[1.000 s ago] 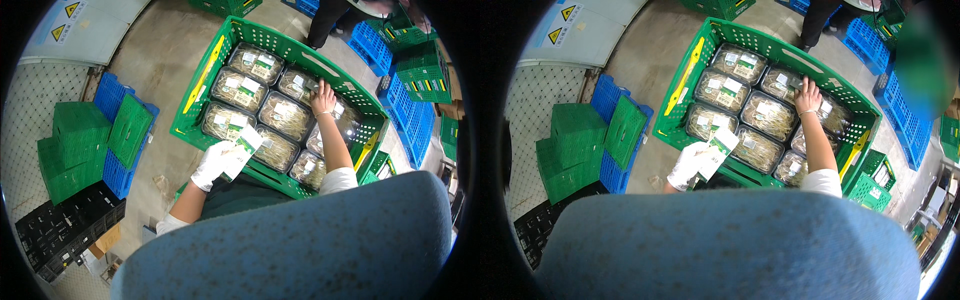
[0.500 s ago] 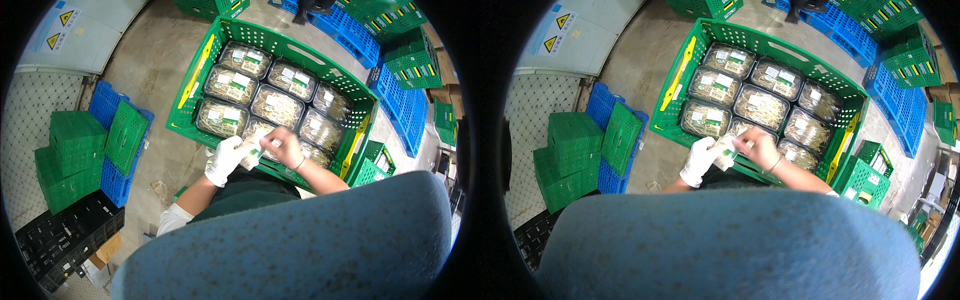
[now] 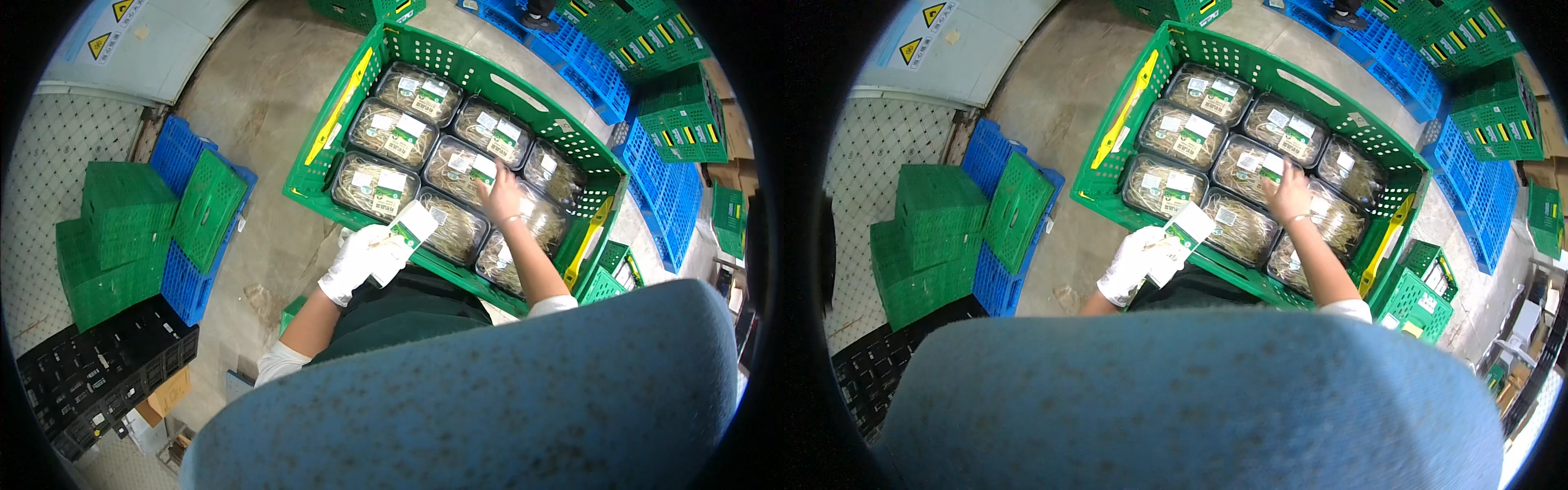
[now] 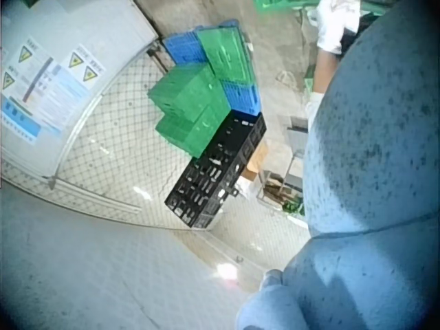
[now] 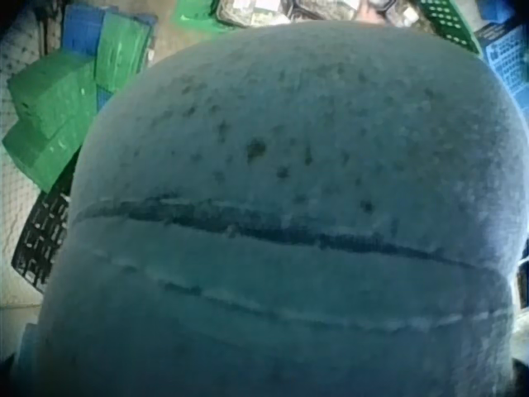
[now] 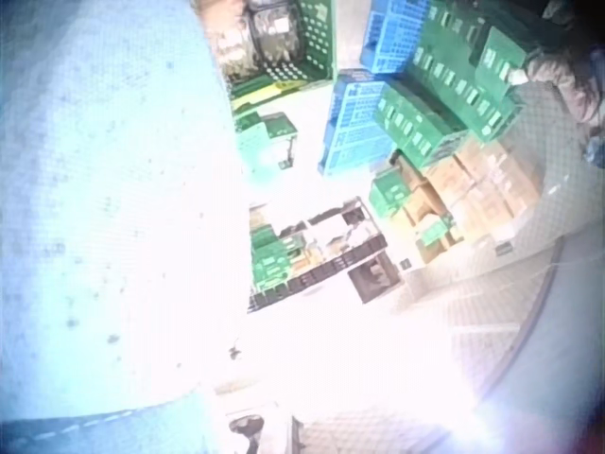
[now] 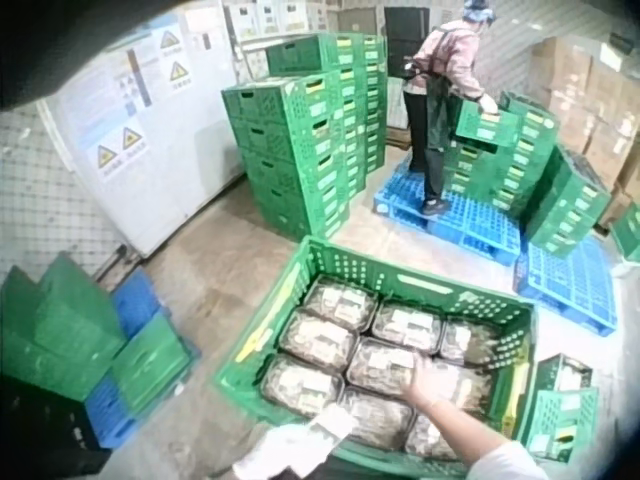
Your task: The person applies labels to pre-packaged food containers arranged in a green crate. They peel labels from a roll and stick them onto the clear plastic lids of the containers one by one.
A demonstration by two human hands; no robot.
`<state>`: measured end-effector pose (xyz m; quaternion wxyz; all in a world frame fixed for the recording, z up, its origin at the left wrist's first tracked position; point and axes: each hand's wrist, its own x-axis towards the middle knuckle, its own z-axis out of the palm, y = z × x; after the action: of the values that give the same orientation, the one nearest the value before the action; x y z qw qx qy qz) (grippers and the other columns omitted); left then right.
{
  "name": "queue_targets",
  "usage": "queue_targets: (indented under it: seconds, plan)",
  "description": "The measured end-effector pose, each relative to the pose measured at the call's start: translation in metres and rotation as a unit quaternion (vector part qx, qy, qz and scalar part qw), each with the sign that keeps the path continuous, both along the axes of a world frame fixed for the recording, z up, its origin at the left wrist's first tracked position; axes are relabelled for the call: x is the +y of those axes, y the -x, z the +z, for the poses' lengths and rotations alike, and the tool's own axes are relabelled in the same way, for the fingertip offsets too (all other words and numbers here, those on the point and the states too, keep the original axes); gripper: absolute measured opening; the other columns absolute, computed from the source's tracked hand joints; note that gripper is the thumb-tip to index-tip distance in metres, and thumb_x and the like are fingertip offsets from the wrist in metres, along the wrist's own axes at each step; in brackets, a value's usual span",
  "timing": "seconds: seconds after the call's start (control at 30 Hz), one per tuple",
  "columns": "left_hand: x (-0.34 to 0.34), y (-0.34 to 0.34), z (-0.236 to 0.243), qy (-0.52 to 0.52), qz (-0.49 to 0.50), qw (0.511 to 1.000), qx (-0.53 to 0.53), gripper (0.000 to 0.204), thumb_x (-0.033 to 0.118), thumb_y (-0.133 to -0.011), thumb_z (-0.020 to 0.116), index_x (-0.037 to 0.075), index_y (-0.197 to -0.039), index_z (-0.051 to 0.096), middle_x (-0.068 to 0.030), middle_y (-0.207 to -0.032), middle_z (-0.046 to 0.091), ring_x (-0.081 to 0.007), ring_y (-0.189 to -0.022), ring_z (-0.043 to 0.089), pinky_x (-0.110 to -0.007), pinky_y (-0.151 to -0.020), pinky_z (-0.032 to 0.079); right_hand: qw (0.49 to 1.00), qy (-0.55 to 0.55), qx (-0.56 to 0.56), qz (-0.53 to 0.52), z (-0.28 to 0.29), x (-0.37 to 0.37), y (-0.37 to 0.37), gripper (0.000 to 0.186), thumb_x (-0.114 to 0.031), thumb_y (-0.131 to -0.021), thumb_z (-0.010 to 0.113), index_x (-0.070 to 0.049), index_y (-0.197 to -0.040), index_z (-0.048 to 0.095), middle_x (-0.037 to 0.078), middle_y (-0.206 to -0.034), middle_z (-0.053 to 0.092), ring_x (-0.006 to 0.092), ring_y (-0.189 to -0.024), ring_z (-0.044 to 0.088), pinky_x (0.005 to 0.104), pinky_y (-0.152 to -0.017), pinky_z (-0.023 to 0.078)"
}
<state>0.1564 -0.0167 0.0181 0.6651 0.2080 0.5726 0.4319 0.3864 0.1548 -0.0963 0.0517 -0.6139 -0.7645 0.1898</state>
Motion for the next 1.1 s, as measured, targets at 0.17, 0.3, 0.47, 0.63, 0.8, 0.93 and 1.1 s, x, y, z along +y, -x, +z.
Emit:
queue_targets:
  seconds: [0.17, 0.3, 0.47, 0.63, 0.8, 0.93, 1.1]
  plan:
    - [-0.004, 0.008, -0.009, -0.074, -0.141, 0.965, 0.208, 0.018, 0.009, -0.076, 0.058, 0.0, -0.091, 0.054, -0.0056, -0.081, 0.059, -0.0124, -0.072, 0.057, -0.025, -0.062, 0.047, 0.886, 0.166, 0.367, 0.229, 0.124, -0.079, 0.038, 0.024, -0.017, -0.075, 0.061, -0.003, -0.092, 0.052, 0.015, -0.076, 0.056, 0.0275, -0.07, 0.057, 0.0315, -0.063, 0.045]
    - [0.012, -0.009, 0.004, -0.121, -0.1, 0.971, 0.179, 0.013, 0.012, -0.075, 0.061, 0.002, -0.082, 0.056, -0.0018, -0.069, 0.055, -0.0076, -0.062, 0.048, -0.024, -0.053, 0.04, 0.902, 0.145, 0.349, 0.209, 0.129, -0.095, 0.039, 0.023, -0.014, -0.073, 0.063, -0.003, -0.09, 0.053, 0.015, -0.071, 0.055, 0.0314, -0.068, 0.055, 0.0343, -0.06, 0.045]
    - [0.009, -0.002, 0.01, -0.065, -0.164, 0.955, 0.24, 0.018, 0.017, -0.071, 0.065, 0.002, -0.068, 0.056, -0.0022, -0.059, 0.054, -0.0078, -0.054, 0.046, -0.024, -0.048, 0.037, 0.933, 0.021, 0.347, 0.09, 0.125, -0.05, 0.019, 0.015, -0.017, -0.067, 0.068, -0.005, -0.065, 0.06, 0.009, -0.072, 0.058, 0.0216, -0.066, 0.054, 0.0313, -0.062, 0.044]
    - [-0.01, 0.026, 0.021, 0.026, -0.072, 0.995, 0.066, 0.014, 0.009, -0.076, 0.058, -0.003, -0.083, 0.06, -0.0034, -0.071, 0.059, -0.0058, -0.058, 0.053, -0.018, -0.049, 0.041, 0.938, 0.284, 0.12, 0.158, 0.057, -0.025, -0.008, 0.029, -0.016, -0.069, 0.063, -0.004, -0.092, 0.052, 0.015, -0.081, 0.057, 0.0268, -0.075, 0.054, 0.0345, -0.07, 0.044]
    - [-0.015, 0.02, 0.024, 0.029, -0.031, 0.997, 0.057, 0.016, 0.009, -0.077, 0.057, -0.003, -0.088, 0.059, -0.0045, -0.073, 0.06, -0.0057, -0.059, 0.053, -0.018, -0.05, 0.041, 0.957, -0.014, -0.074, 0.28, -0.041, -0.066, -0.012, 0.032, -0.026, -0.071, 0.058, -0.007, -0.094, 0.047, 0.012, -0.089, 0.052, 0.0269, -0.083, 0.051, 0.0363, -0.072, 0.042]
    - [-0.016, 0.01, 0.018, -0.019, -0.035, 0.999, 0.017, 0.015, 0.009, -0.078, 0.056, -0.002, -0.088, 0.059, -0.0046, -0.074, 0.06, -0.0054, -0.062, 0.053, -0.018, -0.053, 0.042, 0.98, 0.005, -0.119, 0.158, 0.017, -0.058, -0.009, 0.062, -0.042, -0.076, 0.055, -0.007, -0.123, 0.035, 0.013, -0.094, 0.052, 0.0265, -0.087, 0.051, 0.0362, -0.073, 0.042]
    - [-0.009, -0.016, -0.002, -0.116, -0.143, 0.963, 0.195, 0.013, 0.011, -0.075, 0.059, 0.001, -0.083, 0.058, -0.0024, -0.066, 0.056, -0.0096, -0.061, 0.052, -0.024, -0.057, 0.044, 0.872, 0.263, 0.375, 0.174, 0.13, -0.083, 0.005, 0.036, -0.025, -0.076, 0.062, -0.002, -0.099, 0.049, 0.009, -0.087, 0.055, 0.0173, -0.082, 0.052, 0.0278, -0.071, 0.041]
